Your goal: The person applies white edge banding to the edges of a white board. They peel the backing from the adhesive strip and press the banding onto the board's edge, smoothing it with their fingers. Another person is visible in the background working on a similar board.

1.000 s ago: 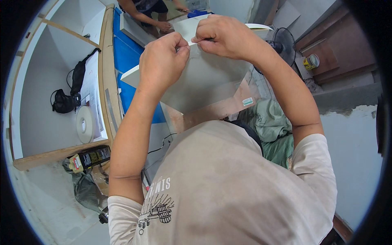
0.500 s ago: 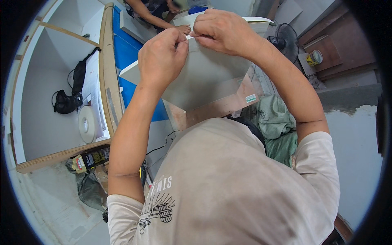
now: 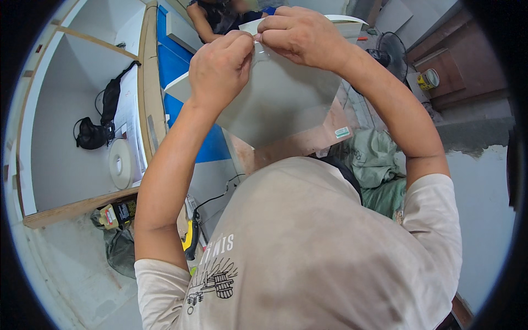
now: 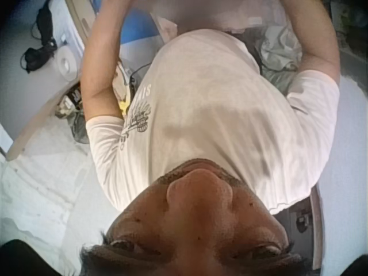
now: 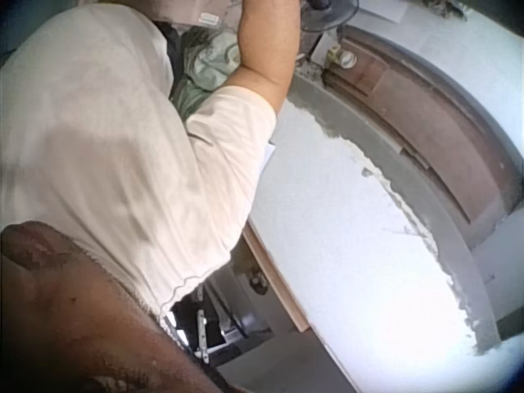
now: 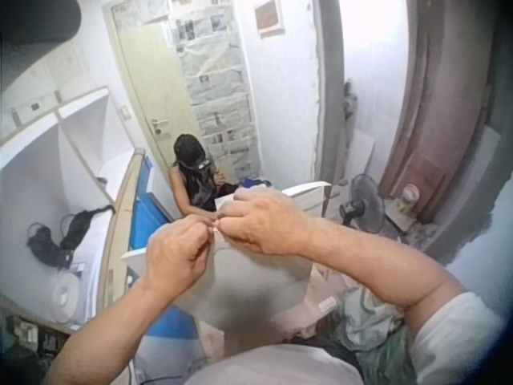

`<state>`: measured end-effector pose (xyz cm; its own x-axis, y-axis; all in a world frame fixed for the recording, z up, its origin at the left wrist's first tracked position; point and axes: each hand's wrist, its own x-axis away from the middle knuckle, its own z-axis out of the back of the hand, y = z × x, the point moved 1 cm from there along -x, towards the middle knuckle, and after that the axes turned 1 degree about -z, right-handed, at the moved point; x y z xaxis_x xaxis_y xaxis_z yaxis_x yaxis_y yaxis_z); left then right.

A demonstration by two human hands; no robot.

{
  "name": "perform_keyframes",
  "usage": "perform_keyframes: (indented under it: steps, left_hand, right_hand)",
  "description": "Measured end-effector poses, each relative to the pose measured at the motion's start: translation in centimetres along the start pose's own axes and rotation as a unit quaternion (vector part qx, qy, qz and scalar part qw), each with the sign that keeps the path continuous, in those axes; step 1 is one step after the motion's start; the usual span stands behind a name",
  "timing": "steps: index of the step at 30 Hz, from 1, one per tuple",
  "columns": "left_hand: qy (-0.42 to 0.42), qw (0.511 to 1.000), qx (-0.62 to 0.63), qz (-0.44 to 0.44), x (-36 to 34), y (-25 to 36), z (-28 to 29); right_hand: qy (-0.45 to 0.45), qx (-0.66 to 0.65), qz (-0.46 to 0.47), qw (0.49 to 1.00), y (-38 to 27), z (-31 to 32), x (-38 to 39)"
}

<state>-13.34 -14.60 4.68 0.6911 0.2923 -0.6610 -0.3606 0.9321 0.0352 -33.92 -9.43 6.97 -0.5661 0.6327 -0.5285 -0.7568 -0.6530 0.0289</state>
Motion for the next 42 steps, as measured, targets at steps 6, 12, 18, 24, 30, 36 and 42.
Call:
perform_keyframes:
  steps: [6,12,18,24,30,36,42]
  left_hand:
    - [-0.060,0.981,0.067,0.169,-1.5,0.6,0.1]
    - [-0.124,0.962,0.056,0.235,-2.7,0.8,-0.2]
    - [-0.099,0.975,0.017,0.197,-2.1,1.0,-0.7]
    - [-0.084,0.971,0.056,0.218,-2.2,0.9,-0.7]
    - [-0.096,0.967,0.087,0.222,-2.4,0.2,-1.1]
    - [-0.119,0.967,0.083,0.209,-3.7,0.7,-1.3]
    - [-0.117,0.964,0.079,0.223,-4.7,2.1,-2.1]
  right_hand:
    - [0.064,0.072,-0.009,0.995,0.4,-2.2,1.1]
    - [-0.060,-0.129,-0.162,0.976,1.9,-0.5,0.4]
    - [-0.124,-0.289,-0.270,0.910,4.0,2.7,0.8]
    - [-0.092,-0.262,-0.268,0.923,3.9,1.9,1.0]
    - [-0.047,-0.262,-0.191,0.945,4.7,1.0,1.5]
    - [-0.006,-0.232,-0.170,0.958,4.7,0.0,2.0]
    - [-0.028,-0.219,-0.206,0.953,3.7,1.4,1.7]
